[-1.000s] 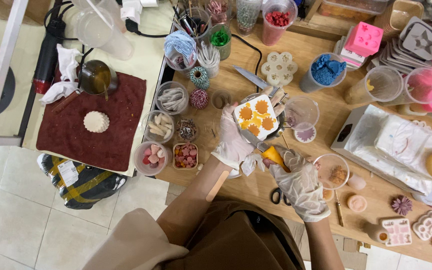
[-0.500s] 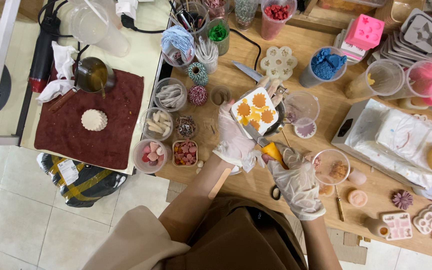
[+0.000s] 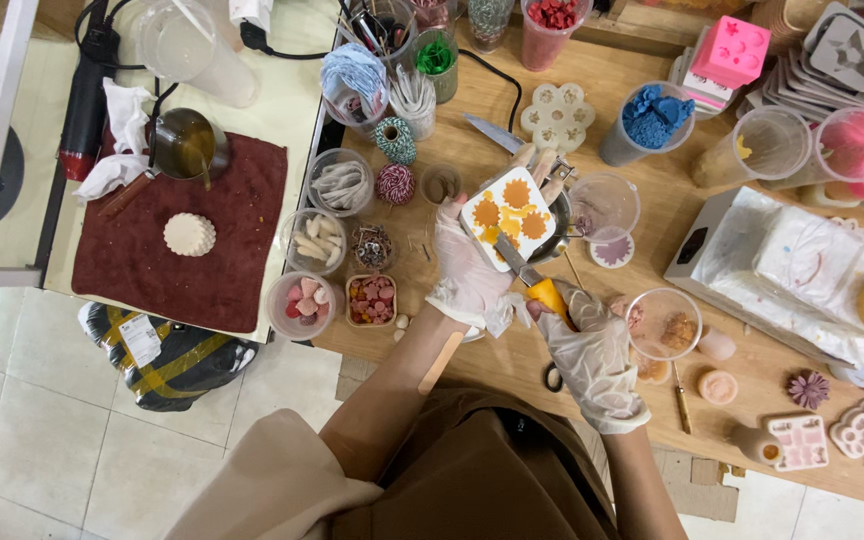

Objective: The person applies liquid wax from a container onto a solid wax shape using a small spoon, then uses scissors to trim the edge of a silicone mold while holding it by hand.

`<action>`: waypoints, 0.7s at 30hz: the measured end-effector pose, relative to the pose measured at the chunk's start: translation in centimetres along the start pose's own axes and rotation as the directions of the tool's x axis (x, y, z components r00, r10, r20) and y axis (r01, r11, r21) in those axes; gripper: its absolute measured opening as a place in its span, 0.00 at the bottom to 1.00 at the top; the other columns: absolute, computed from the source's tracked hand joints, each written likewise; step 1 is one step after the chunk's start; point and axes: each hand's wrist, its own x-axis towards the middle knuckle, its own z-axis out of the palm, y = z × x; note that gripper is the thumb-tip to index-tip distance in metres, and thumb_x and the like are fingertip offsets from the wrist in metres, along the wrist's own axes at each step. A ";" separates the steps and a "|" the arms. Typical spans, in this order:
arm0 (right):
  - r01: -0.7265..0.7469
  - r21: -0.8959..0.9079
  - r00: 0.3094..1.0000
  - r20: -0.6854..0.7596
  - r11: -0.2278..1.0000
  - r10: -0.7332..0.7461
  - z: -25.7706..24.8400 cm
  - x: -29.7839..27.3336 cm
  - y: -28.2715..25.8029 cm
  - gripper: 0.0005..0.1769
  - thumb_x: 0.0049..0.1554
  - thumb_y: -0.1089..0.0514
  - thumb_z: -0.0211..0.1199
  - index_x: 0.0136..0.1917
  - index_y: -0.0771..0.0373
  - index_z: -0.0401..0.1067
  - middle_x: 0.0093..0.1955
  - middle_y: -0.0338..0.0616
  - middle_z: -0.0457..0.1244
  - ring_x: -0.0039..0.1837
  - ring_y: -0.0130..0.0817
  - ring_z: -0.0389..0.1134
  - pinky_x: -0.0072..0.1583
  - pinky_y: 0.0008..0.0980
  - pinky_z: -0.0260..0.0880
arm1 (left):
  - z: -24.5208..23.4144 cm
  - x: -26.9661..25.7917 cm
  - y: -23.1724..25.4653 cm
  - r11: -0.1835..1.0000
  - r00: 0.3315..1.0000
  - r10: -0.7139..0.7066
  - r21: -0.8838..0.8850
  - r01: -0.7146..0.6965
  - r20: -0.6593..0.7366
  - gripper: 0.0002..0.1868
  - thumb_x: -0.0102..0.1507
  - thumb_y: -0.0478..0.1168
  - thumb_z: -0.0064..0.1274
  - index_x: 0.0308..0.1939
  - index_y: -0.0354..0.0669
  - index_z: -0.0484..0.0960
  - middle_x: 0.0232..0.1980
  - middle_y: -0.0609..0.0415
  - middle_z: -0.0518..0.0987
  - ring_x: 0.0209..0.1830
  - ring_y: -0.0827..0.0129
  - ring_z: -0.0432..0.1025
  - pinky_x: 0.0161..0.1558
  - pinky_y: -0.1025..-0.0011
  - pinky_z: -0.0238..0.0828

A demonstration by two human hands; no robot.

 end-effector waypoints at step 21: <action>0.120 -0.062 0.992 -0.033 0.991 -0.122 0.5 0.6 2.8 0.22 0.55 0.47 0.69 0.58 0.60 0.77 0.41 0.47 0.68 0.40 0.42 0.69 0.43 0.40 0.66 | -1.2 -0.8 1.3 0.983 0.950 -0.152 0.062 0.175 -0.271 0.39 0.67 0.59 0.38 0.75 0.35 0.65 0.75 0.40 0.66 0.71 0.46 0.66 0.72 0.53 0.61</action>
